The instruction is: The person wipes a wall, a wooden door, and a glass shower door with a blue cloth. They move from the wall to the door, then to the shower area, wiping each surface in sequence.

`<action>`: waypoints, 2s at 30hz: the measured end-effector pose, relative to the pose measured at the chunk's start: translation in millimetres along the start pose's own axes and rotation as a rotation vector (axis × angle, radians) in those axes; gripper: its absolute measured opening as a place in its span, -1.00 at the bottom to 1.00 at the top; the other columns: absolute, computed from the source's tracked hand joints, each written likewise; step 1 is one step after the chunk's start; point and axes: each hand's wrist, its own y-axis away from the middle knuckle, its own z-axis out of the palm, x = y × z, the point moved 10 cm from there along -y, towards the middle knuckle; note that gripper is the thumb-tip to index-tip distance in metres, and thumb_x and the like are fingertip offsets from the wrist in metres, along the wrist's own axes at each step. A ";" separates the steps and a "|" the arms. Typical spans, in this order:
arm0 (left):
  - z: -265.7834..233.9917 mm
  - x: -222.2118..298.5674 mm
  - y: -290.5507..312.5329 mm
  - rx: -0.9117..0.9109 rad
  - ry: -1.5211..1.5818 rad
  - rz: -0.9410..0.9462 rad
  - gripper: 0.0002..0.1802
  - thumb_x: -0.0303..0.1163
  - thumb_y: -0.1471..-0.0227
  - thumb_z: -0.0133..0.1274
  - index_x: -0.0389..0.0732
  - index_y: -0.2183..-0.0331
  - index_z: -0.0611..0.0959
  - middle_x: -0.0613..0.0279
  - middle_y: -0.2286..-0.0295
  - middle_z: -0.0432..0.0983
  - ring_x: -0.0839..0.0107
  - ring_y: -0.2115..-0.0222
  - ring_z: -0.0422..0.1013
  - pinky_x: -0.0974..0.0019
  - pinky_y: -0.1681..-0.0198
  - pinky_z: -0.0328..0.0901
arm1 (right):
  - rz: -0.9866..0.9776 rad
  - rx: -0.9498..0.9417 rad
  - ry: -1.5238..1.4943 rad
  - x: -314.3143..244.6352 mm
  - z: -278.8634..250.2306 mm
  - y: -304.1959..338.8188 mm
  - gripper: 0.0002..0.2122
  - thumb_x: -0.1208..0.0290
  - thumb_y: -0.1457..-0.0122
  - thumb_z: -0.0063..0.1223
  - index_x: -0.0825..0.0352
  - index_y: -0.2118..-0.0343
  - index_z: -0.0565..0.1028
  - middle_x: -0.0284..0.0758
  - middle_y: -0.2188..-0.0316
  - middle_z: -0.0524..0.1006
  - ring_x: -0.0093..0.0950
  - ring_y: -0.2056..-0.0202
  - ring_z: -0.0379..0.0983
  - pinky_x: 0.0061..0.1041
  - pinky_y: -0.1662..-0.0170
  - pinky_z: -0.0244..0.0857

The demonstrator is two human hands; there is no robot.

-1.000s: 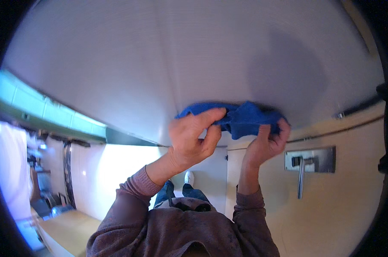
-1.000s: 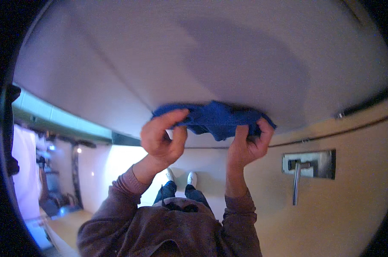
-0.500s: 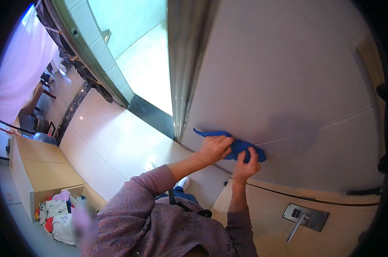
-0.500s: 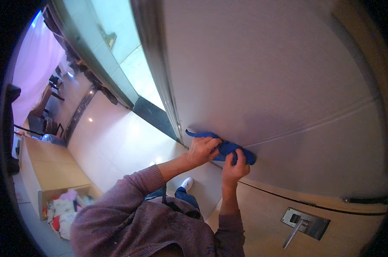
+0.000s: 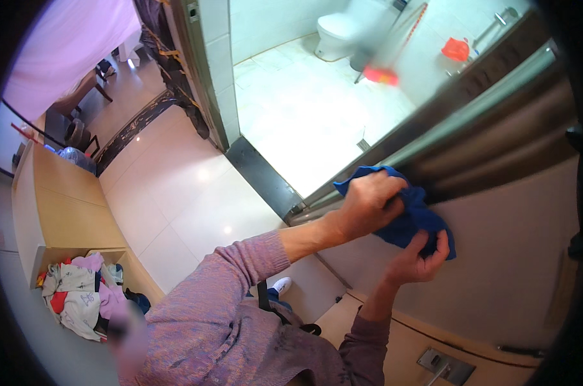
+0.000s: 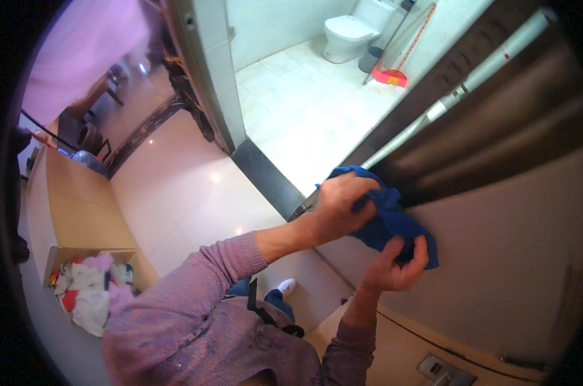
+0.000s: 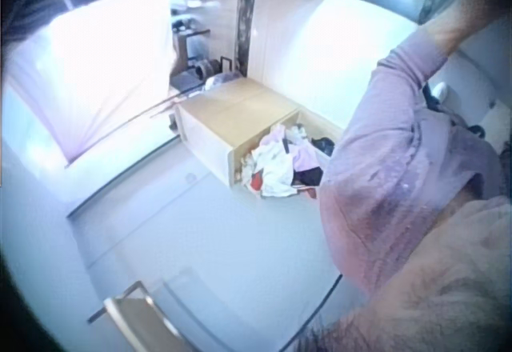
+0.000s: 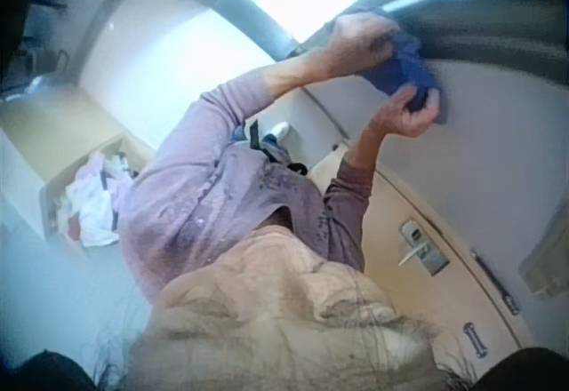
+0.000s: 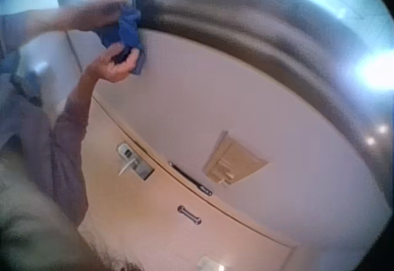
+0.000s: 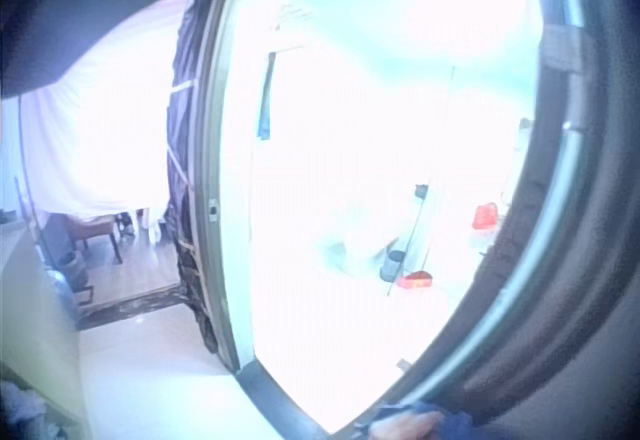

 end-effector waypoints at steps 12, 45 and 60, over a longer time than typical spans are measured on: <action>12.5 -49.2 50.6 -0.263 0.094 -0.079 -0.79 -0.53 0.43 0.02 -0.21 0.54 0.41 0.15 0.62 0.29 0.18 0.59 0.33 0.23 0.56 0.25 | -0.143 -0.116 0.307 38.6 34.1 69.3 -0.76 0.46 0.02 -0.01 0.42 0.25 0.42 -0.16 0.33 0.48 -0.29 0.33 0.43 -0.41 0.25 0.29; -179.1 -279.1 166.8 -0.088 -0.119 -1.109 -0.72 -0.44 0.26 0.00 -0.31 0.36 0.45 -0.01 0.53 0.40 0.13 0.50 0.39 0.25 0.44 0.27 | 0.759 -1.184 -0.492 46.2 300.9 262.1 -0.91 0.54 0.04 0.06 0.40 0.45 0.42 -0.49 0.55 0.39 -0.73 0.49 0.25 -0.73 0.40 0.17; -396.0 -254.2 -176.2 0.331 -0.541 -0.123 -0.76 -0.47 0.28 0.10 -0.27 0.44 0.47 0.04 0.51 0.35 0.09 0.49 0.35 0.27 0.44 0.26 | 0.164 -0.763 -0.801 -238.9 511.1 91.2 -0.90 0.60 0.03 0.02 0.41 0.40 0.42 -0.36 0.53 0.42 -0.64 0.52 0.32 -0.69 0.46 0.20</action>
